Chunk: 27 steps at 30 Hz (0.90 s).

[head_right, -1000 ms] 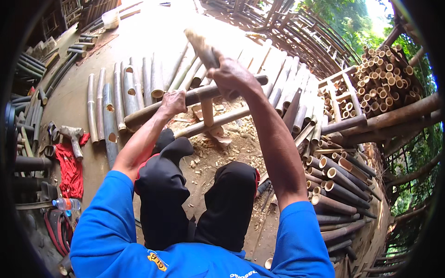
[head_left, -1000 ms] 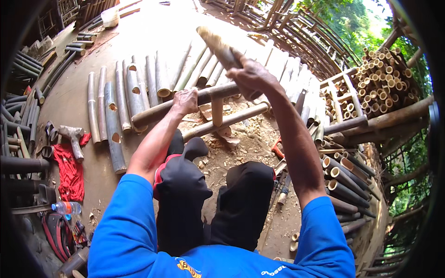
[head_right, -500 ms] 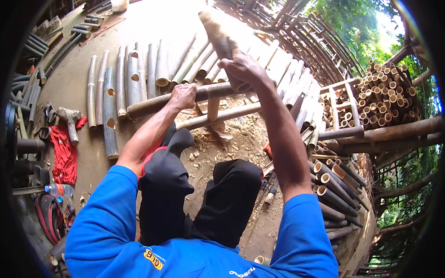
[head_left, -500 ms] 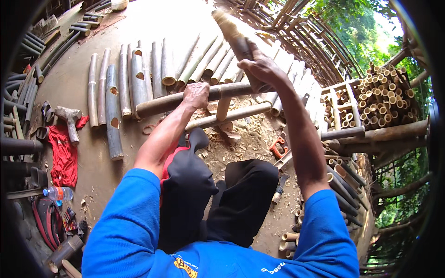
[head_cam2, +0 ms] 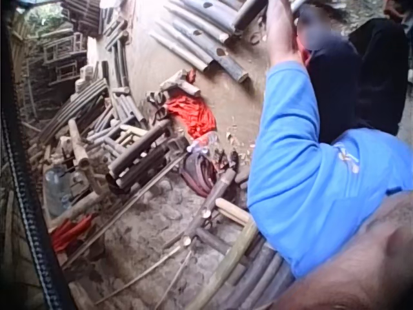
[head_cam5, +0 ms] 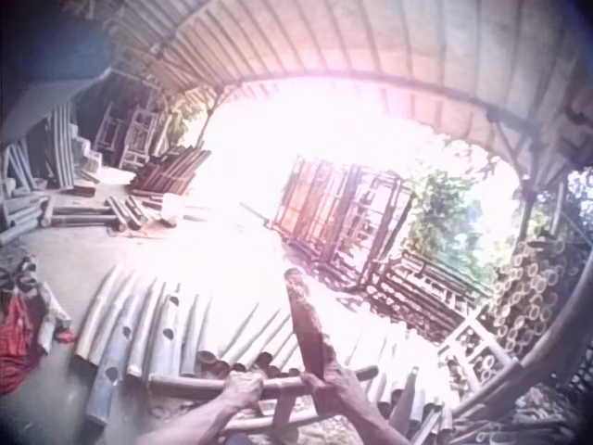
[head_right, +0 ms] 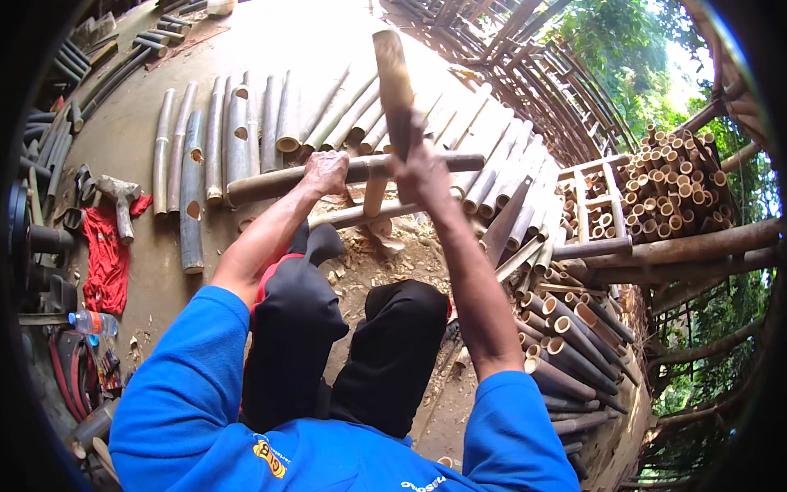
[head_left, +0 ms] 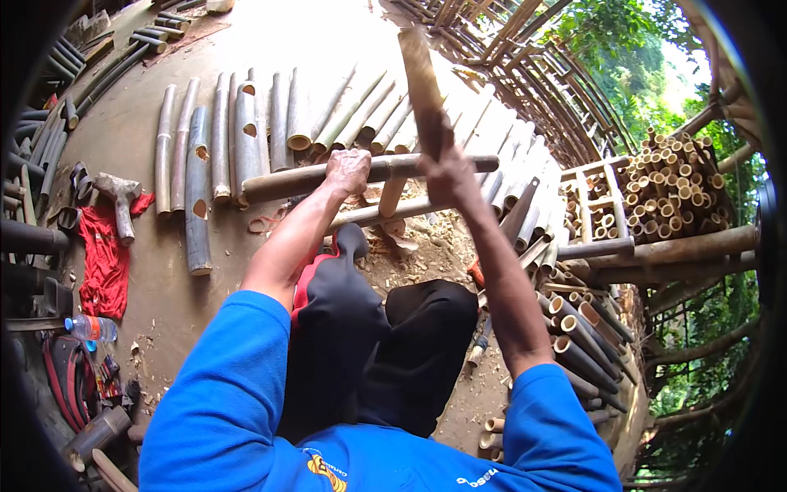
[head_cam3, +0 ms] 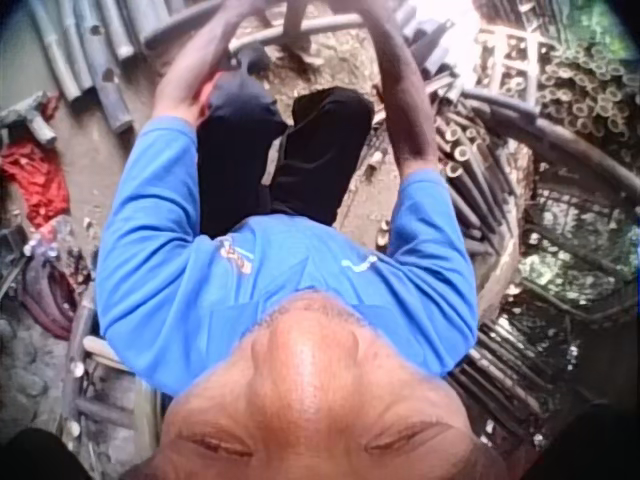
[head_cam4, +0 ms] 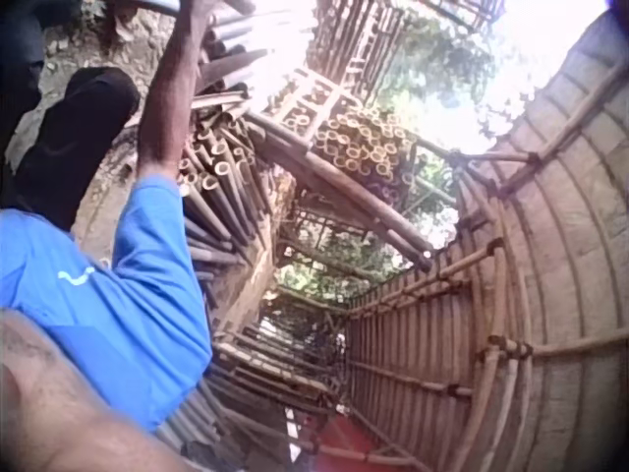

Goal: The person carves notches into bamboo poles with a knife and fits the sections together to assemble a wooden frame on the ground.

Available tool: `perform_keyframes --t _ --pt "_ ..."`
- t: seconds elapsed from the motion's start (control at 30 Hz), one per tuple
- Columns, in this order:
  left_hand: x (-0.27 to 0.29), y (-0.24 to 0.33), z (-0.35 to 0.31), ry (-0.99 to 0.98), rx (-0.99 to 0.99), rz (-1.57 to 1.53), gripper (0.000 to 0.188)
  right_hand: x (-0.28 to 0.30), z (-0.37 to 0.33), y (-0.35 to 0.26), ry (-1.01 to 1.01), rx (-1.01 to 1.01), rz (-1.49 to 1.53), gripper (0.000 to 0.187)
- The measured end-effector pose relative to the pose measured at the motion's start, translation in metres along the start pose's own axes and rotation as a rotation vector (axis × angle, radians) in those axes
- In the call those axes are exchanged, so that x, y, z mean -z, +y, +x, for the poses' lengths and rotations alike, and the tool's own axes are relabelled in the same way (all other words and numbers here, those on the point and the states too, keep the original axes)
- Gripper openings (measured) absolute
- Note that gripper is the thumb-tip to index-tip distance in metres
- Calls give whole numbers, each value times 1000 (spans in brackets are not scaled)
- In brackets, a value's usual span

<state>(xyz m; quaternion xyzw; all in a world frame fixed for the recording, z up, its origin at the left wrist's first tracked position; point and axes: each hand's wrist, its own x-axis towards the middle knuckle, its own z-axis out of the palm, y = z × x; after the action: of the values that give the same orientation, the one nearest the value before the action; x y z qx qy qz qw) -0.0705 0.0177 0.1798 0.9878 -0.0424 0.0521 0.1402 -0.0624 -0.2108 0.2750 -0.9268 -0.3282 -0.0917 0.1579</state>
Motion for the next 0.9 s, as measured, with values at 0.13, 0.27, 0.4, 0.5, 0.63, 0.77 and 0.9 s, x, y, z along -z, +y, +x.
perform_keyframes --t 0.13,0.27,0.4,0.5,0.63,0.77,0.9 --pt "-8 -18 -6 28 8 21 20 -16 -20 -33 -384 -346 42 101" --pt "-11 -9 -13 27 -7 31 20 24 -32 -45 -177 -298 290 98" --pt "-6 -20 -9 35 17 93 23 3 -54 -49 158 -173 301 97" --pt "-6 -9 -2 53 -5 50 25 -37 -82 -16 -162 -327 19 99" --pt "-12 -25 -32 43 -28 87 36 -60 -132 -36 88 -370 738 98" --pt "-5 44 -86 -583 -80 -117 58 -95 -278 -43 511 -619 907 94" --pt "-74 27 -168 -684 -125 -447 54 -163 -401 -61 458 -1084 510 99"
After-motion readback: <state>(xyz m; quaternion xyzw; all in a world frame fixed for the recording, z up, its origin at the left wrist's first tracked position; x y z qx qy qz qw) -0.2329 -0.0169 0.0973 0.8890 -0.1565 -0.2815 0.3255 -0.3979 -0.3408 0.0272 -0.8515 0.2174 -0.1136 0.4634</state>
